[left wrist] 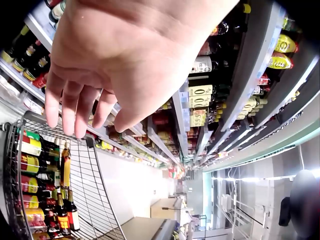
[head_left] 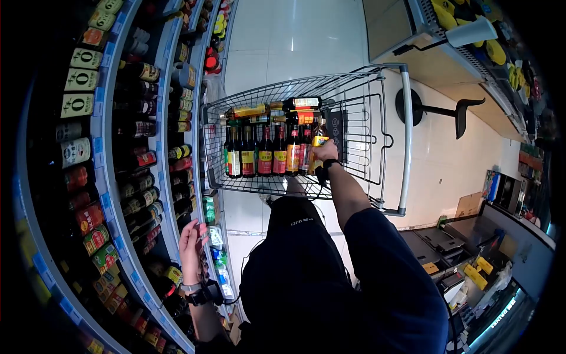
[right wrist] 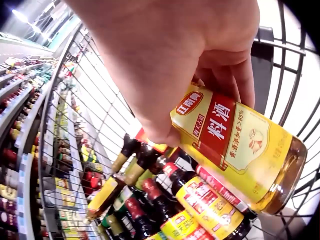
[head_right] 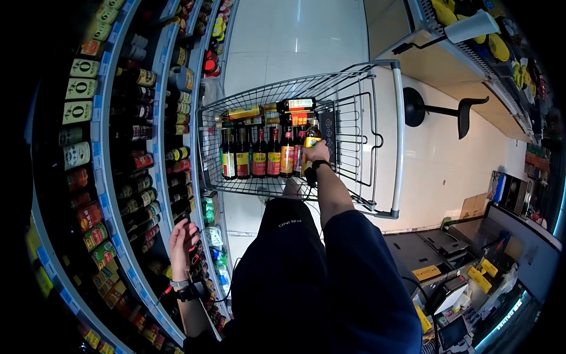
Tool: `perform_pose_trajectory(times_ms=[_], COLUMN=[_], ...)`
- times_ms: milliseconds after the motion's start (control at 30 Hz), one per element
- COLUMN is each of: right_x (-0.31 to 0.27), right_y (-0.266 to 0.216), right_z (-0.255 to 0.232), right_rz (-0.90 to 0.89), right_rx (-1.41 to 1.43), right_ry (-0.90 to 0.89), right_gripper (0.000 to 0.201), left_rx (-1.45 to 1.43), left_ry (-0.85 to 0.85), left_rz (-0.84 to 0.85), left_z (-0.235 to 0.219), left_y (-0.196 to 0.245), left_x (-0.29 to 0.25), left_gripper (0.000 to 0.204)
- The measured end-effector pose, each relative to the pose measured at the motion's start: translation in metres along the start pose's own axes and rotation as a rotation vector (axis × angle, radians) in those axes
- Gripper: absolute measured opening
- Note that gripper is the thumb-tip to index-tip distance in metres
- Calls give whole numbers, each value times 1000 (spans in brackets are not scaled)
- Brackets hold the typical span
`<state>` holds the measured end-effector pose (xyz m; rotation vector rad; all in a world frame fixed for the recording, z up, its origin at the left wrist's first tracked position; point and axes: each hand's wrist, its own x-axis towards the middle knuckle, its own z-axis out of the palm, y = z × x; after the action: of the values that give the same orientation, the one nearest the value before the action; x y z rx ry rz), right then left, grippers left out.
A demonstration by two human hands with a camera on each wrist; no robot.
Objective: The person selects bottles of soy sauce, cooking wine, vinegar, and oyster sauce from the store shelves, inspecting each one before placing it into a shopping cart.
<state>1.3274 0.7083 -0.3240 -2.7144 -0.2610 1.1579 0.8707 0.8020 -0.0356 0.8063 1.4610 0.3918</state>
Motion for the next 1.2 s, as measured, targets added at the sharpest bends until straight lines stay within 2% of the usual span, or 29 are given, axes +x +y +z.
perform_pose_trajectory(times_ms=[133, 267, 400, 467, 567, 800, 1200], right_x=[23, 35, 39, 47, 47, 50, 42], right_y=[6, 12, 12, 22, 25, 26, 15], right_z=[27, 43, 48, 59, 65, 71, 64], right_rz=[100, 54, 85, 86, 103, 80, 165], right_rx=[-53, -109, -145, -126, -133, -188, -202], right_ry=[-13, -38, -72, -68, -39, -50, -91], right_gripper=[72, 71, 72, 83, 81, 69, 68], left_rx=[43, 78, 109, 97, 94, 122, 165], left_ry=[21, 102, 32, -25, -41, -1, -90], left_rz=[-62, -95, -76, -76, -84, -106, -43], left_z=[11, 39, 61, 67, 74, 76, 56], left_y=[4, 9, 5, 0, 0, -1, -13], left_x=[-17, -25, -26, -24, -25, -23, -20], left_gripper=[34, 33, 32, 32, 32, 31, 30])
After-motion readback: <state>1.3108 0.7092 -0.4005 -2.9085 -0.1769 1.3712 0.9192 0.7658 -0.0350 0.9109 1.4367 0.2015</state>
